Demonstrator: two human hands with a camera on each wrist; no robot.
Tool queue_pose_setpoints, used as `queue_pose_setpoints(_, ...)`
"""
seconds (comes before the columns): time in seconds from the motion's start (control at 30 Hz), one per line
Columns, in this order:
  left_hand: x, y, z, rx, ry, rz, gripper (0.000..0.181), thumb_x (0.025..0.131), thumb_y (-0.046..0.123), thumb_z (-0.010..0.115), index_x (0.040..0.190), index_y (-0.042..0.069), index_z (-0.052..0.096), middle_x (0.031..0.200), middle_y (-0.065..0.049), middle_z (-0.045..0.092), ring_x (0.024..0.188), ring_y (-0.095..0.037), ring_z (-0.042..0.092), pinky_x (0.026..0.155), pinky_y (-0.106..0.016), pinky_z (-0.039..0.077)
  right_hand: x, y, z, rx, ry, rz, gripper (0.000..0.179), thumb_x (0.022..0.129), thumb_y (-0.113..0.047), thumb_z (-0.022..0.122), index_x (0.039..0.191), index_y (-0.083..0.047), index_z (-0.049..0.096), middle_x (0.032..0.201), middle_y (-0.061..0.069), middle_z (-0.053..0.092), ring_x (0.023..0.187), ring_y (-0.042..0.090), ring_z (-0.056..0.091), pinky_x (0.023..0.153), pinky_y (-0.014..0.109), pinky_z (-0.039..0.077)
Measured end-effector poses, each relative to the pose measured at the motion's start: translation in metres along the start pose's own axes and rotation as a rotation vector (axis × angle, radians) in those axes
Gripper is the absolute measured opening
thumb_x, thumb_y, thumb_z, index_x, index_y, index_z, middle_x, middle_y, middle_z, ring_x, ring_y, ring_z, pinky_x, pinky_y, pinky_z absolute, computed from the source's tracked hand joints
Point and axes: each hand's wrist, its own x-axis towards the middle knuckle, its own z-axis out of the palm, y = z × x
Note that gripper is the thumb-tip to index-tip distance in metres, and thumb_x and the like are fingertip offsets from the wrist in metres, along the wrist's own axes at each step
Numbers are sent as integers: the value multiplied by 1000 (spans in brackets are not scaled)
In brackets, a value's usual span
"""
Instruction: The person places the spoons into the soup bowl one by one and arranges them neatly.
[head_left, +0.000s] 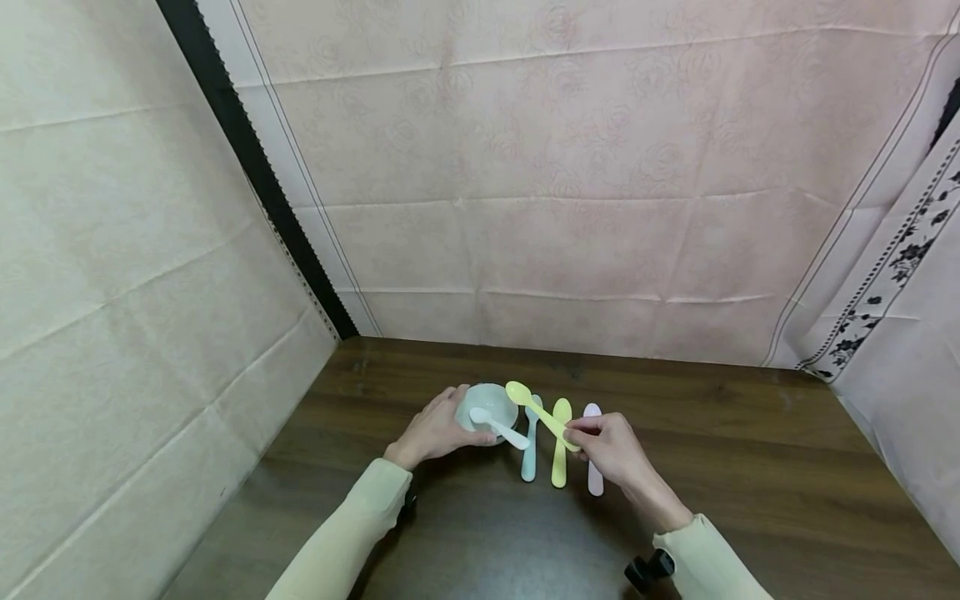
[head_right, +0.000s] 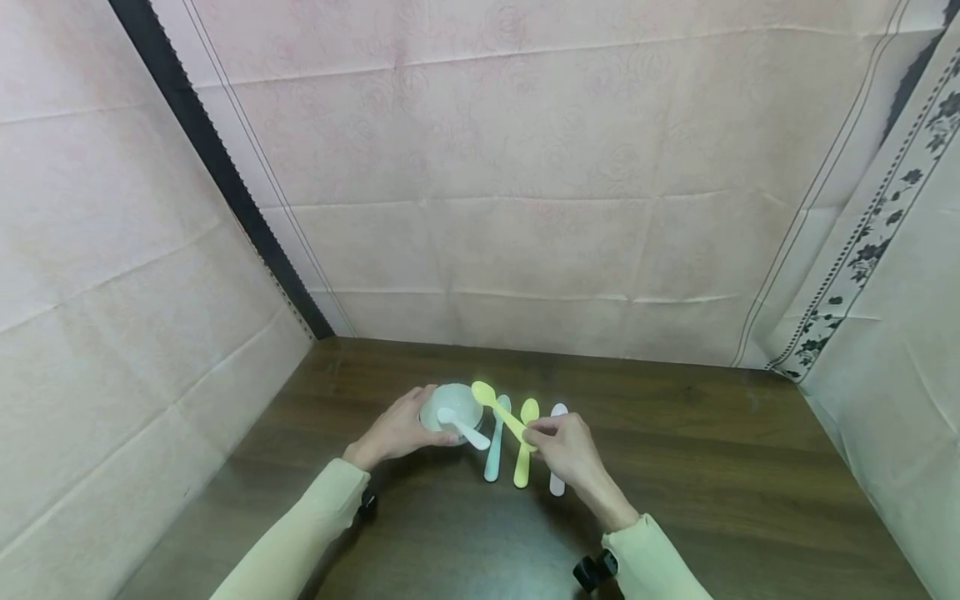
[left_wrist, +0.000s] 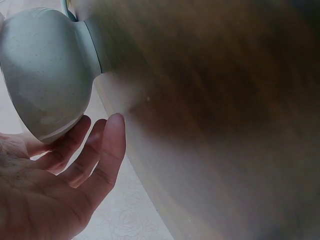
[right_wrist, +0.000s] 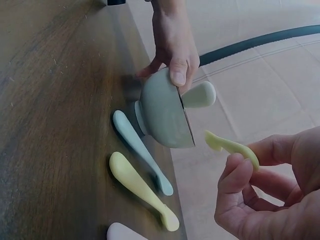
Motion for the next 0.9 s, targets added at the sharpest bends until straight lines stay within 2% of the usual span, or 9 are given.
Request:
queue_pose_setpoints(0.2,0,0,0,2,3,8,116,82,70,86,169,12,37,168,-20,47,142,-40,56,112,-65,49,4,-1,4,3,-20,-10,17,101,-4,73,111,7,81,97,17,77,75,20,65,68,30,56)
queue_pose_setpoints(0.5,-1,1,0,3,3,7,116,82,71,85,170,12,37,170,-20,45,145,-40,55,115,-65,48,10,-2,11,3,-39,-31,17,101,-5,73,110,8,81,95,10,75,73,14,65,70,27,58)
queue_pose_setpoints(0.67,0,0,1,4,-2,3,117,82,72,84,170,12,35,172,-21,42,151,-42,50,118,-66,45,12,-4,14,9,-60,-28,17,100,-4,74,110,8,81,90,8,74,71,13,63,67,25,56)
queue_pose_setpoints(0.9,0,-1,1,-2,5,12,119,81,72,85,170,11,35,171,-20,43,149,-41,52,116,-65,47,14,-7,17,0,-77,-37,15,100,-4,74,109,6,82,88,9,75,70,14,61,65,26,54)
